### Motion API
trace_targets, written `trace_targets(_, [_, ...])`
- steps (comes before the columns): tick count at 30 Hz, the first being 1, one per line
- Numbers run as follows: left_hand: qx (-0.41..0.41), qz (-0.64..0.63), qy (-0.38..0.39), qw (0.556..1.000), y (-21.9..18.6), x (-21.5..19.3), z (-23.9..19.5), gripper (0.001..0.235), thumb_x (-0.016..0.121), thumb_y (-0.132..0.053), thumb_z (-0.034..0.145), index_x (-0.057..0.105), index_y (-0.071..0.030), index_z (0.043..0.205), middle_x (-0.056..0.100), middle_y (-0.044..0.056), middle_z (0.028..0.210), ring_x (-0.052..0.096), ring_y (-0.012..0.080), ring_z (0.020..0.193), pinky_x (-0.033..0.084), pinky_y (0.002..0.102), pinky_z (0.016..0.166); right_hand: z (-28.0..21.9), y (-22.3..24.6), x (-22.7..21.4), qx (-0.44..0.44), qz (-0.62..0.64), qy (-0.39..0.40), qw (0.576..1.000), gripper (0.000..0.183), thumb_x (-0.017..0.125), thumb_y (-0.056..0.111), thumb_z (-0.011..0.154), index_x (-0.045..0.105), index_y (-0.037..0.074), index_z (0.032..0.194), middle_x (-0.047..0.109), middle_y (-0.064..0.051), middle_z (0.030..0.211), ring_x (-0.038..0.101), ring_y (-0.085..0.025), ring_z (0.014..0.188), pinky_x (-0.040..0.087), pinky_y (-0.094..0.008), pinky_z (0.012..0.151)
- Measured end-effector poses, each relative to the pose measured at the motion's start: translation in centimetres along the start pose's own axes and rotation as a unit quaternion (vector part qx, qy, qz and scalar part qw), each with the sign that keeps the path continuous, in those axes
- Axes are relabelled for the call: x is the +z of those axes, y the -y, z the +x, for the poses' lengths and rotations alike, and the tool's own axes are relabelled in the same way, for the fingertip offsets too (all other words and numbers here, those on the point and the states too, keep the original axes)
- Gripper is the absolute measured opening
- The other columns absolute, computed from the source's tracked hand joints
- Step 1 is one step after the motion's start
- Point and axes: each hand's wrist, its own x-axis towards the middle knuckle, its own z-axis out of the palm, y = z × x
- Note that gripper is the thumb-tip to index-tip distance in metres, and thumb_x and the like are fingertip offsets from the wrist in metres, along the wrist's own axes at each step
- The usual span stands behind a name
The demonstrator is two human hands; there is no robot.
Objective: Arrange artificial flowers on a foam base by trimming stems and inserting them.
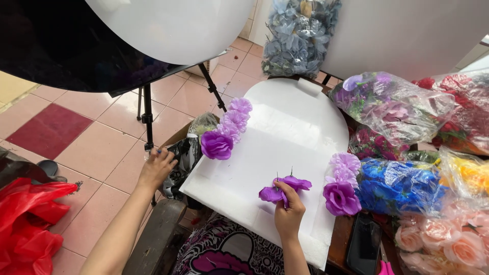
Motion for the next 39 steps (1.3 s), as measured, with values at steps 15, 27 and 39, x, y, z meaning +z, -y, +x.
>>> trace_targets(15, [-0.307,-0.707,-0.139,0.622,7.4,-23.1,2.8,0.083,0.066,0.002,0.077,0.045,-0.018,0.155,0.055,0.010,0.110,0.053,0.0185,0.077,0.048,0.029,0.067,0.3,0.0,0.0,-0.015,0.009,-0.022,1.000,0.043,0.066,-0.011,0.079,0.072,0.011,0.115,0.069,-0.003,0.124,0.070,-0.020,0.102,0.063,-0.027,0.087])
trace_targets(27, [0.097,-0.589,-0.204,0.776,-11.5,-28.5,4.3,0.085,0.072,-0.016,0.069,0.044,-0.019,0.150,0.057,0.008,0.107,0.051,0.0220,0.093,0.037,0.039,0.086,2.2,-1.1,-4.4,0.029,0.117,-0.116,0.986,0.027,0.054,0.001,0.101,0.064,0.011,0.125,0.069,-0.008,0.118,0.068,-0.015,0.086,0.065,-0.017,0.067])
trace_targets(39, [0.209,-0.564,-0.060,0.796,-11.9,-28.5,5.0,0.078,0.076,-0.052,0.092,0.046,-0.012,0.151,0.055,0.016,0.118,0.049,0.0309,0.098,0.030,0.047,0.089,17.7,-9.5,-16.8,0.347,0.147,-0.050,0.925,0.031,0.062,0.008,0.095,0.062,-0.004,0.123,0.069,-0.015,0.103,0.064,-0.021,0.085,0.051,-0.030,0.079])
